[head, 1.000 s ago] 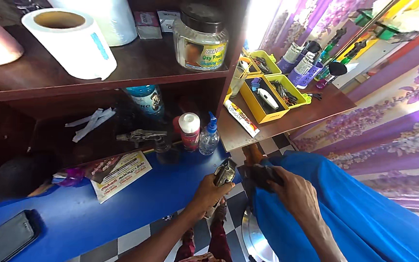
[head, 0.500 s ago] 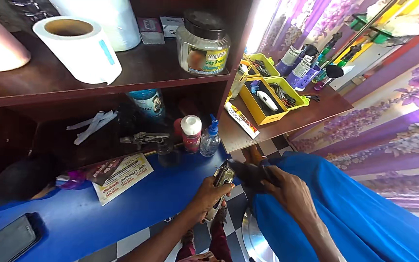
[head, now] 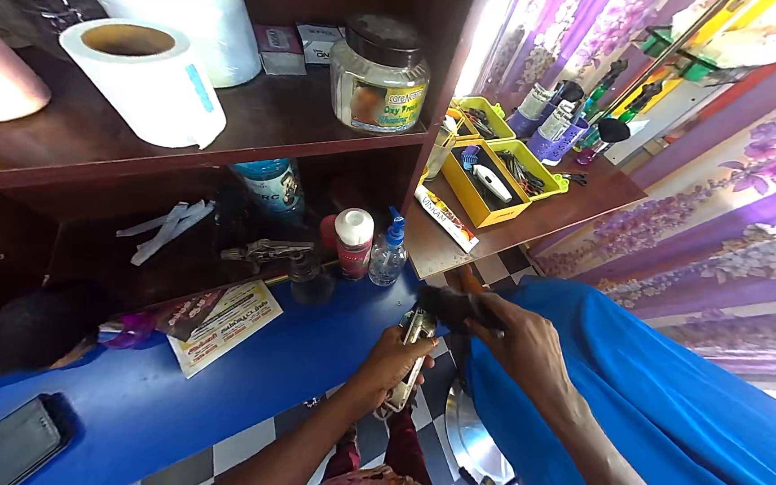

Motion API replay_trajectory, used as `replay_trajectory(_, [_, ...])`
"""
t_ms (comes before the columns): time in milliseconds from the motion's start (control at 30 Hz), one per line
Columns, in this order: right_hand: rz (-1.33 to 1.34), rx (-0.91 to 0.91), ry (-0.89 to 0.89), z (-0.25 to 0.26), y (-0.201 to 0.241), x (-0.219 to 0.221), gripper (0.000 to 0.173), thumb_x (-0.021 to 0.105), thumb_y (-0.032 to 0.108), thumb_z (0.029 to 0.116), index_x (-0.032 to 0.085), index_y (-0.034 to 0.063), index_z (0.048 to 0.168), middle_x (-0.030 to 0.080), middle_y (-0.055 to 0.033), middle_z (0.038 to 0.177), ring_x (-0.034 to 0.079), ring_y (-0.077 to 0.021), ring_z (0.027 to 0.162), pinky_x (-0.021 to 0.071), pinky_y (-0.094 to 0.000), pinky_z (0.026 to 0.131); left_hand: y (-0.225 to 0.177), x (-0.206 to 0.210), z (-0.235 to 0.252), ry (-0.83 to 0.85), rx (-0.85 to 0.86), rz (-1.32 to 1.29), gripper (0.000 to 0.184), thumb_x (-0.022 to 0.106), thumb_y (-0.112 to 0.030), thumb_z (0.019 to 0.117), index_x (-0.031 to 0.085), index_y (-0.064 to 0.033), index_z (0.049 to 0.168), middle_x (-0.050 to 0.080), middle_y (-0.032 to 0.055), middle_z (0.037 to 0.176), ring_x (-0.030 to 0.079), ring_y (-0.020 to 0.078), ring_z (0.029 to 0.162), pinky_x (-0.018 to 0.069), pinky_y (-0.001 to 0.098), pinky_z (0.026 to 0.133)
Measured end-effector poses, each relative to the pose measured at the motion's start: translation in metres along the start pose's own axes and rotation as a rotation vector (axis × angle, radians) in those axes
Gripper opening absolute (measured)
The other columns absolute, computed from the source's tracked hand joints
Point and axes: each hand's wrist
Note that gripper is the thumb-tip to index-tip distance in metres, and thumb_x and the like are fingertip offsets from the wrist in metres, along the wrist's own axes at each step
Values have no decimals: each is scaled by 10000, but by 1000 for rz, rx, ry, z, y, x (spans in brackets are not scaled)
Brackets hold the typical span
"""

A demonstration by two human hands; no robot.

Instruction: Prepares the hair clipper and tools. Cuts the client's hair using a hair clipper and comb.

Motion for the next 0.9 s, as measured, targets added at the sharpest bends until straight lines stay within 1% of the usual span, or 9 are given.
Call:
replay_trajectory(67, [-35, 61, -11, 3, 1, 1, 303, 767, 259, 878, 752, 145, 1158, 749, -83, 876, 718, -301, 716, 558, -532, 597, 1, 1, -1, -6, -17, 19, 368, 678, -308, 1004, 568, -26, 1214, 732, 85, 888, 680, 155, 581, 574, 272, 519])
replay_trajectory(167, [40, 0, 14, -3, 15, 2, 306, 741, 343, 882, 757, 178, 1139, 755, -22, 888, 735, -223, 747, 599, -476, 616, 3, -1, 0, -22, -20, -18, 342, 684, -283, 1001, 572, -16, 1182, 731, 92, 867, 679, 158, 569, 572, 272, 504])
replay_trajectory(267, [-30, 86, 85, 0, 15, 8, 252, 764, 295, 889, 745, 157, 1099, 734, -73, 838, 714, -298, 725, 552, -532, 604, 8, 1, -1, -32, -50, 1, 352, 669, -304, 1010, 568, -20, 1192, 728, 86, 878, 687, 160, 597, 581, 281, 536])
replay_trajectory(367, [17, 20, 22, -2, 17, 5, 311, 754, 351, 870, 758, 178, 1128, 745, -22, 848, 726, -232, 723, 584, -484, 601, 9, -2, -1, -61, -14, 10, 349, 693, -290, 994, 580, -17, 1180, 725, 83, 863, 679, 152, 577, 576, 273, 519])
replay_trajectory(467, [-24, 122, 126, -4, 15, 8, 270, 760, 310, 891, 747, 162, 1116, 741, -79, 868, 720, -304, 765, 559, -543, 641, 14, 1, 0, -58, -22, 53, 368, 688, -309, 997, 577, -19, 1193, 723, 77, 874, 681, 153, 594, 581, 279, 541])
replay_trajectory(600, [9, 71, 40, -10, 17, 7, 304, 752, 340, 873, 756, 176, 1130, 750, -34, 865, 727, -245, 727, 583, -495, 601, 15, -1, 0, -59, -1, 29, 356, 698, -293, 990, 580, -14, 1177, 730, 79, 855, 685, 156, 582, 580, 276, 524])
replay_trajectory(700, [-30, 146, 89, -12, 12, 12, 282, 757, 295, 889, 747, 155, 1133, 743, -78, 867, 720, -306, 751, 556, -545, 623, 15, 2, 0, -55, -38, 29, 364, 682, -303, 1001, 569, -16, 1193, 729, 78, 864, 687, 155, 587, 581, 277, 525])
replay_trajectory(767, [-22, 96, 21, -13, 14, 9, 315, 756, 313, 869, 758, 154, 1141, 754, -57, 868, 727, -280, 720, 568, -524, 585, 14, 1, 1, -71, -22, 34, 371, 691, -307, 994, 571, -18, 1195, 726, 72, 862, 683, 151, 584, 579, 275, 525])
replay_trajectory(900, [-34, 159, 131, -16, 16, 11, 265, 751, 288, 886, 745, 149, 1113, 742, -87, 861, 723, -314, 756, 555, -542, 628, 17, 5, 5, -76, -29, 44, 379, 692, -313, 993, 568, -10, 1183, 718, 80, 865, 689, 159, 598, 586, 282, 535])
Point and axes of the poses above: each hand's wrist, its own z-axis towards the middle knuckle, its own x-axis out of the palm, y = z × x
